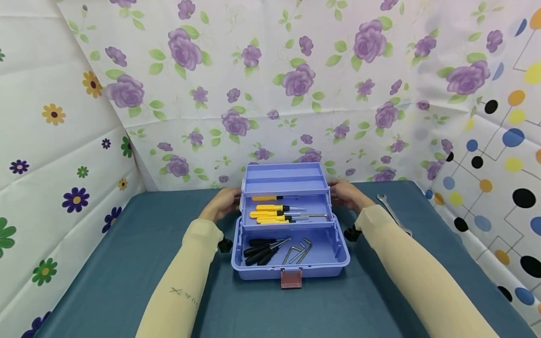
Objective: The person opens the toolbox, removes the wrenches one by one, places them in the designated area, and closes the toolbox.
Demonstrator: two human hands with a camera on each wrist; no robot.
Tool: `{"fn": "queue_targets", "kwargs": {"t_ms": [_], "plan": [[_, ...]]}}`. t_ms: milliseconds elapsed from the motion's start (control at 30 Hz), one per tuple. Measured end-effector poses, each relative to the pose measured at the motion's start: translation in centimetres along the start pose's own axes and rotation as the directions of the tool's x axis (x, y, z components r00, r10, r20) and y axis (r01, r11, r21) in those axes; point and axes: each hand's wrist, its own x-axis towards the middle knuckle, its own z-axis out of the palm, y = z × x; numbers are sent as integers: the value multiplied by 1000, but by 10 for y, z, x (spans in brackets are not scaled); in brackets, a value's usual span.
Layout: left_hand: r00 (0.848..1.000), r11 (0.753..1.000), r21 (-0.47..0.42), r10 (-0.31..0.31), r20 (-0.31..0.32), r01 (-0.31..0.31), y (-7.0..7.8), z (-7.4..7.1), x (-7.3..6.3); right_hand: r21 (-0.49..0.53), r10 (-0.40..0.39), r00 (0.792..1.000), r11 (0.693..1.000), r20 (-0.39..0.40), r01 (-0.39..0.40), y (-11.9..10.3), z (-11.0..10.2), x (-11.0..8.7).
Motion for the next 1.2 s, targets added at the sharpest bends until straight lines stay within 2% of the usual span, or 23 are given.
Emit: {"fn": "queue_targets", "kwargs": {"t_ms": [167, 333, 500, 933, 1200], "plan": [[999, 999, -15, 47, -10, -47, 7, 1, -4, -8, -74, 997, 997, 3, 74, -6, -3, -4], [995, 994, -50, 95, 16, -94, 13, 0, -6, -5, -123, 992, 992, -4, 123, -12, -6, -9], [992, 990, -66, 124, 28, -122, 16, 0, -11, 36, -134, 991, 990, -13, 134, -16, -7, -10], [983, 971, -154, 183, -11, -183, 27, -1, -20, 50, -166, 985, 984, -45, 168, -31, -13, -22], [973, 958, -167, 228, -46, -233, 30, 2, -28, 80, -148, 980, 984, -133, 160, -41, -11, -26]]}}
